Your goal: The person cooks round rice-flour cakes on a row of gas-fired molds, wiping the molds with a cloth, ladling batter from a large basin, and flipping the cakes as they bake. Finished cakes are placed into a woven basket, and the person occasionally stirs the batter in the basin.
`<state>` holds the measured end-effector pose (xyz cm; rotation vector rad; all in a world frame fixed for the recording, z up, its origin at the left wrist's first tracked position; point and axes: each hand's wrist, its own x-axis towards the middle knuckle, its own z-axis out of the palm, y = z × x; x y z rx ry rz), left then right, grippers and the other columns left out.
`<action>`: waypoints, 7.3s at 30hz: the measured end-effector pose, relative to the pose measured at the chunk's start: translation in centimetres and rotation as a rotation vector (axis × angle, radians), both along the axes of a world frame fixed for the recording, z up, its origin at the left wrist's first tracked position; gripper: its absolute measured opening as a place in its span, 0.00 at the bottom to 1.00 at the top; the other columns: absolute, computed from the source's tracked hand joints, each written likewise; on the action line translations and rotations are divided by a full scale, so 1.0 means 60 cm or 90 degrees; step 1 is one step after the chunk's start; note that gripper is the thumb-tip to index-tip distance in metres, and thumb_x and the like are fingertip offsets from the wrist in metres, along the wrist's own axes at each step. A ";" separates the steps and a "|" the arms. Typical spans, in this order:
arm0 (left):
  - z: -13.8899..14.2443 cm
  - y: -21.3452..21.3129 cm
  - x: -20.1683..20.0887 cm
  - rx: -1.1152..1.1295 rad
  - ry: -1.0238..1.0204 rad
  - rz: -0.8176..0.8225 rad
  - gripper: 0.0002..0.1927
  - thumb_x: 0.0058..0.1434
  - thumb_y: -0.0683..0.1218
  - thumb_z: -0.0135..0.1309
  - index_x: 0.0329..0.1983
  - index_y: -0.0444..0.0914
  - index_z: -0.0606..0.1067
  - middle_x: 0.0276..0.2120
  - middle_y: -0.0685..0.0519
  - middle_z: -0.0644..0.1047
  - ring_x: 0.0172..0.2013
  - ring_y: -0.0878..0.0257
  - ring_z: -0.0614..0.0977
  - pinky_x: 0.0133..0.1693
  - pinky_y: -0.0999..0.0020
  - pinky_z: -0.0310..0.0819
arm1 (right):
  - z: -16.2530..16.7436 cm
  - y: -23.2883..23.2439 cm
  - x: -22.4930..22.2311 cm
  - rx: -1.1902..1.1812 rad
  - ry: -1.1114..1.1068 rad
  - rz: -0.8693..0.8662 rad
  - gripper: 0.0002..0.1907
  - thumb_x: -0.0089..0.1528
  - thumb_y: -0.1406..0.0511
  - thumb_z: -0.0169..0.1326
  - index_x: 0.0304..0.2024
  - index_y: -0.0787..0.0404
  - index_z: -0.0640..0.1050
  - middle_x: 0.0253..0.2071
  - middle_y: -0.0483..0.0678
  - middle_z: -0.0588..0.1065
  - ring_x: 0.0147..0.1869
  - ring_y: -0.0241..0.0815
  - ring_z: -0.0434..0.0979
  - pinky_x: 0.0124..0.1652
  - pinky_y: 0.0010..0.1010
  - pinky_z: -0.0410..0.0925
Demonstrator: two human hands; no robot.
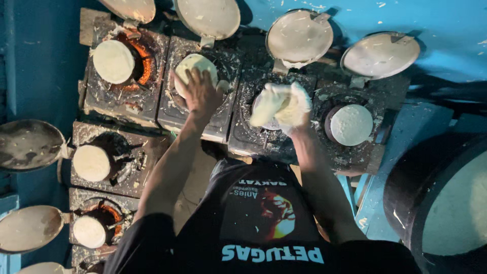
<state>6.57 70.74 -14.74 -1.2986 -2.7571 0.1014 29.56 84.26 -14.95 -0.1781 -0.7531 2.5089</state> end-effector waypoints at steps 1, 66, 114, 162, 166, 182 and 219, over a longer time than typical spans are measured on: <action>0.004 0.012 0.000 -0.056 -0.048 0.022 0.32 0.59 0.64 0.49 0.51 0.32 0.76 0.55 0.39 0.73 0.61 0.40 0.70 0.64 0.27 0.19 | -0.004 -0.002 0.007 -0.073 -0.123 -0.043 0.25 0.76 0.56 0.50 0.65 0.72 0.74 0.68 0.63 0.71 0.72 0.56 0.72 0.71 0.49 0.68; -0.016 -0.859 -0.157 0.253 -0.329 0.299 0.37 0.64 0.57 0.56 0.74 0.38 0.65 0.67 0.38 0.67 0.70 0.44 0.66 0.72 0.31 0.30 | -0.103 -0.261 -0.451 1.235 -0.756 0.020 0.23 0.70 0.62 0.48 0.62 0.72 0.75 0.63 0.70 0.70 0.68 0.70 0.65 0.64 0.54 0.56; 0.049 -0.337 -0.526 0.275 -0.171 -0.186 0.20 0.59 0.47 0.57 0.54 0.38 0.78 0.48 0.38 0.79 0.44 0.42 0.79 0.47 0.50 0.75 | 0.056 -0.042 -0.428 0.053 -0.435 -0.047 0.18 0.70 0.50 0.46 0.46 0.56 0.77 0.45 0.51 0.78 0.49 0.48 0.80 0.52 0.42 0.74; -0.002 -0.788 -0.218 0.155 -0.149 0.410 0.22 0.59 0.51 0.59 0.54 0.36 0.74 0.56 0.40 0.73 0.67 0.39 0.66 0.69 0.25 0.31 | -0.038 -0.430 -0.869 1.444 -0.545 0.175 0.15 0.69 0.63 0.45 0.51 0.62 0.78 0.58 0.55 0.77 0.67 0.49 0.71 0.68 0.47 0.60; -0.005 -0.786 -0.214 0.134 -0.133 0.395 0.22 0.59 0.51 0.57 0.54 0.35 0.75 0.58 0.41 0.74 0.68 0.42 0.65 0.67 0.24 0.27 | -0.048 -0.421 -0.876 1.453 -0.186 0.143 0.16 0.67 0.64 0.45 0.52 0.61 0.80 0.61 0.54 0.76 0.71 0.47 0.66 0.71 0.46 0.55; 0.008 -0.778 -0.201 0.061 -0.132 0.395 0.22 0.64 0.45 0.51 0.61 0.38 0.73 0.68 0.46 0.69 0.74 0.49 0.61 0.71 0.26 0.27 | 0.008 -0.271 -0.874 0.840 -0.579 -0.005 0.16 0.71 0.58 0.46 0.54 0.59 0.78 0.57 0.53 0.76 0.63 0.48 0.73 0.63 0.45 0.64; 0.063 -1.243 -0.003 0.429 -0.348 0.543 0.16 0.59 0.41 0.61 0.50 0.34 0.74 0.58 0.39 0.73 0.57 0.39 0.75 0.57 0.52 0.70 | 0.010 -1.000 -0.719 1.479 0.342 0.397 0.13 0.69 0.63 0.50 0.54 0.53 0.79 0.63 0.49 0.70 0.69 0.57 0.68 0.65 0.54 0.60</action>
